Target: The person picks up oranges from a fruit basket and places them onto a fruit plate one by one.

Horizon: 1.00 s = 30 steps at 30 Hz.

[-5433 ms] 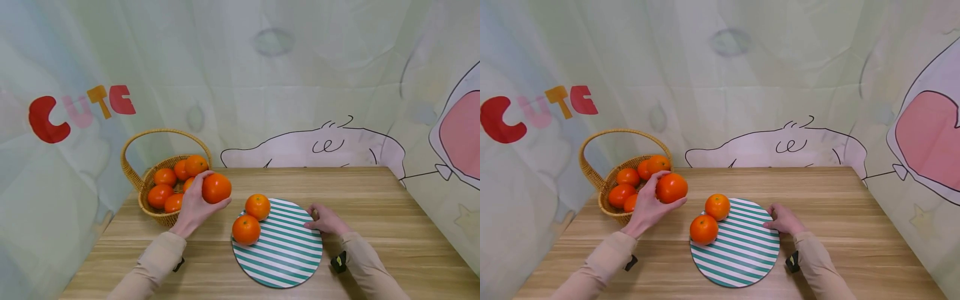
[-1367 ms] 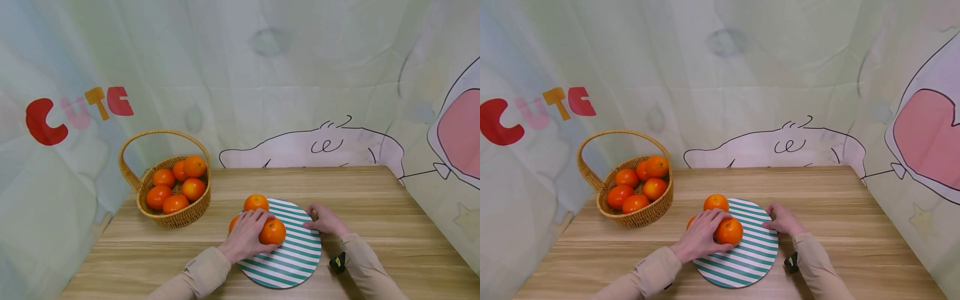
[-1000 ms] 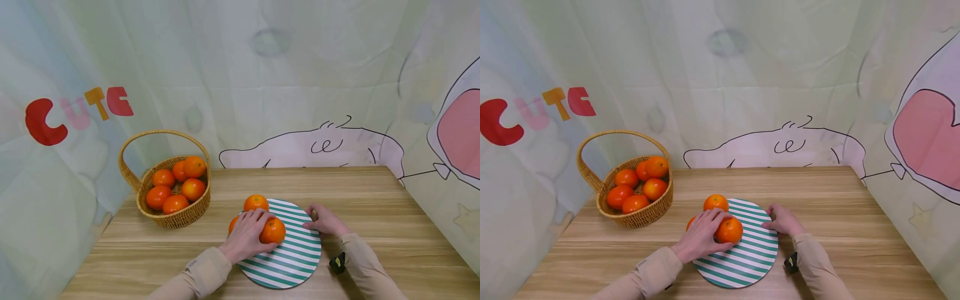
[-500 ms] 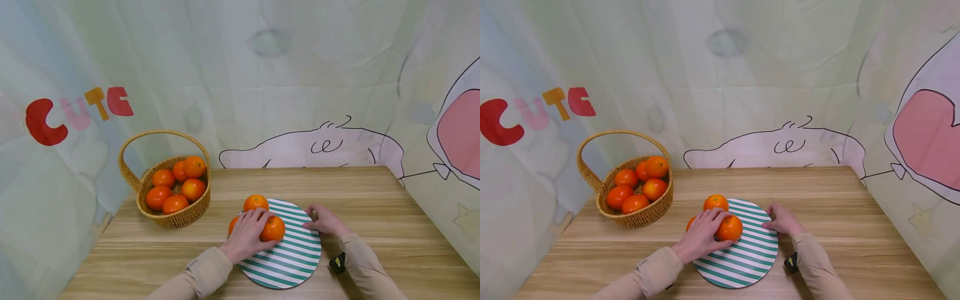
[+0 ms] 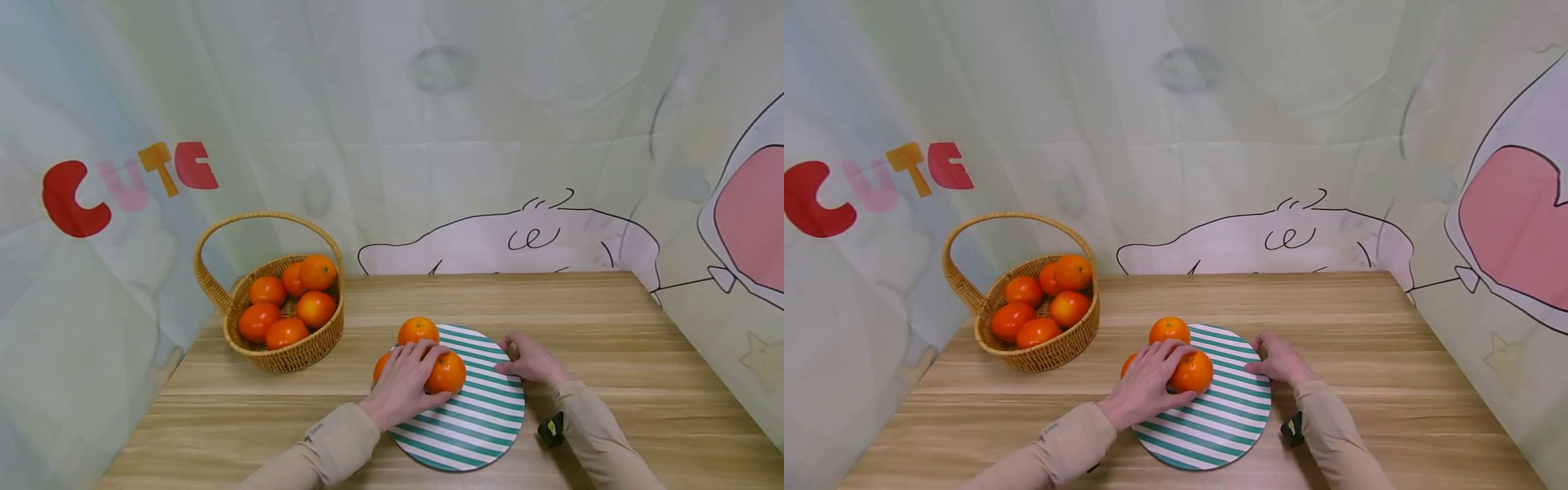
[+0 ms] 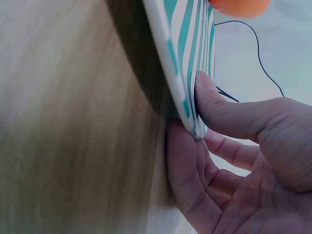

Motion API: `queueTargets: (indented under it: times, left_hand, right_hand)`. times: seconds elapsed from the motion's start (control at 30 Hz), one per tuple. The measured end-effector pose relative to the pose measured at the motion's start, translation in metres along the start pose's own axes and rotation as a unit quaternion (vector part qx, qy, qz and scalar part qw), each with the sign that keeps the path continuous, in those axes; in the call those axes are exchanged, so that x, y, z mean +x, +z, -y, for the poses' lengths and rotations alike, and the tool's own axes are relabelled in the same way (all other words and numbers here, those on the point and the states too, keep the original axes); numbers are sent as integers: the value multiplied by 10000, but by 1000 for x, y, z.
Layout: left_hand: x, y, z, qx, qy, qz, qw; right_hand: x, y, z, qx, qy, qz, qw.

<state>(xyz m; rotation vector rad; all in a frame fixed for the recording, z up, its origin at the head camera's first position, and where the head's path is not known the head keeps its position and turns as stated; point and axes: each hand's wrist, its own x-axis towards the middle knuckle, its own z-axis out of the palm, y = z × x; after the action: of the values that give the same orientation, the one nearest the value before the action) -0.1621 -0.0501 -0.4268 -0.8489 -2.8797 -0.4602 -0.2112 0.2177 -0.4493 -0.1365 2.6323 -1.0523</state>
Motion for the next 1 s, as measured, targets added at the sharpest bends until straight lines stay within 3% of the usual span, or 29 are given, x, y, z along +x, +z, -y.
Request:
queueTargets:
  times: [0.4,0.6,0.7,0.77,0.87,1.0]
  left_hand:
    - [-1,-1,1,-86,31,-63,9999]
    - [-5,-2,5,-502,152,-438,9977]
    - [-7,-4,10,-902,238,-983,9908]
    - [-7,-6,17,-1071,340,-1554,9814]
    - [-5,-11,32,-1211,520,-2512,9589]
    - [0,-24,60,-922,729,-3638,9240]
  right_hand:
    - [1,0,0,-65,89,-33,9999]
    - [1,1,0,-58,127,-26,9999]
    - [0,1,0,-40,141,-20,9999]
    - [1,1,0,-17,143,-25,9999]
    - [0,1,-1,7,104,-24,9999]
    - [0,0,-1,74,-1,-19,10000]
